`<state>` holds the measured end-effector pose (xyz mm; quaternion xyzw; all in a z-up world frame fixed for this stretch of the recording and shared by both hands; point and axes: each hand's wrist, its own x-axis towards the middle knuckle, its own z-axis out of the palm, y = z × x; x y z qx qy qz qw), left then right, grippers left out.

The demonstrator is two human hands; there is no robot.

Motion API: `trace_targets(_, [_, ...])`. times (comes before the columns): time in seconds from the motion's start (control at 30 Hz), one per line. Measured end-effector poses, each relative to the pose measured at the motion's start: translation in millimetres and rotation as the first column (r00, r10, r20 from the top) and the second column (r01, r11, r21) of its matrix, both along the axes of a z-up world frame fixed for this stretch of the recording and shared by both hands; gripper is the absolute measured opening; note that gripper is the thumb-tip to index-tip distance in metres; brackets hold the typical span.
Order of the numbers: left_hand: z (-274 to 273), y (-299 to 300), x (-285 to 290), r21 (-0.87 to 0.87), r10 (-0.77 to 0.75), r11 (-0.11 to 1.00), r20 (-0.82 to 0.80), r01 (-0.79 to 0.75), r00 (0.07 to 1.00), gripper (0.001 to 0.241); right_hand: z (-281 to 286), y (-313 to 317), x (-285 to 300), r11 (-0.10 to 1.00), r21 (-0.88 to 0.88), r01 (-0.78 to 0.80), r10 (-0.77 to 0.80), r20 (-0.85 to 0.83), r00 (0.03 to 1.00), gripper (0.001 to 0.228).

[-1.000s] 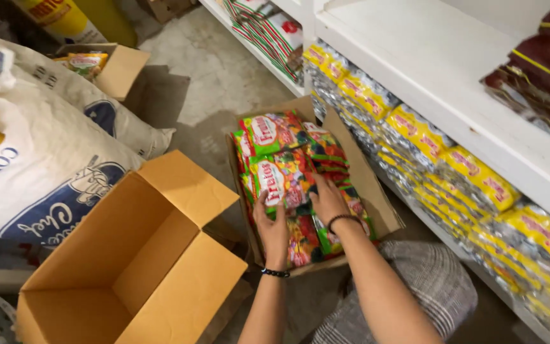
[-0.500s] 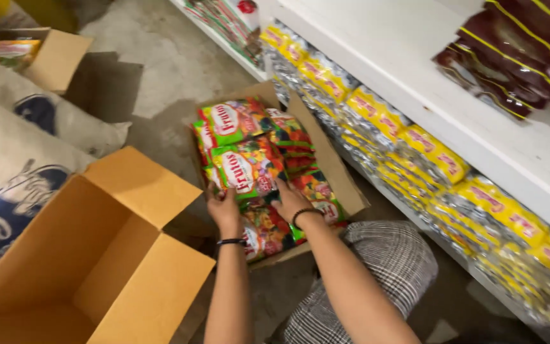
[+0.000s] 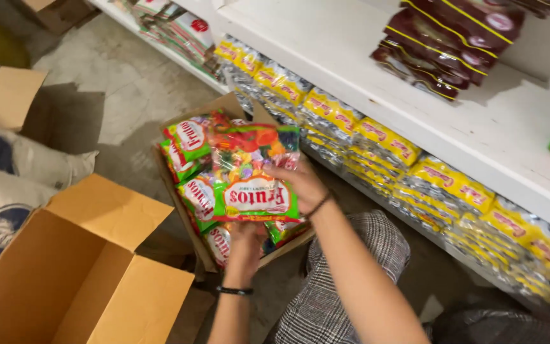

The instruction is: Stock snacks and candy bags onto a retail grocery shelf.

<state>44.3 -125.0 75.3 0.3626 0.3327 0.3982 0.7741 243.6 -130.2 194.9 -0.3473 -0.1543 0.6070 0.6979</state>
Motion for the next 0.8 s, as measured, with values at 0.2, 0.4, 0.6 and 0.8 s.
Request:
trace_targets(0.2, [200.4, -1.4, 36.9, -0.248, -0.089, 0.958, 0.224, 0.145, 0.971, 0.045, 102.1, -105.4, 47.8, 0.979, 0.187, -0.078, 0.007, 0.356, 0.934, 0.047])
trace_targets(0.4, [246.8, -65.0, 126.6, 0.499, -0.423, 0.762, -0.1, 0.413, 0.901, 0.043, 89.9, -221.6, 144.0, 0.999, -0.028, 0.045, -0.005, 0.798, 0.603, 0.034])
trace_targets(0.6, [254.1, -110.6, 215.0, 0.674, -0.284, 0.559, -0.392, 0.483, 0.875, 0.031, 97.4, -304.4, 180.8, 0.979, -0.006, 0.202, -0.068, 0.932, 0.357, 0.074])
trace_targets(0.8, [224.8, -133.1, 265.9, 0.576, -0.533, 0.619, -0.192, 0.534, 0.824, 0.03, 91.4, -356.7, 207.2, 0.878, 0.361, 0.316, -0.468, 0.502, 0.727, 0.078])
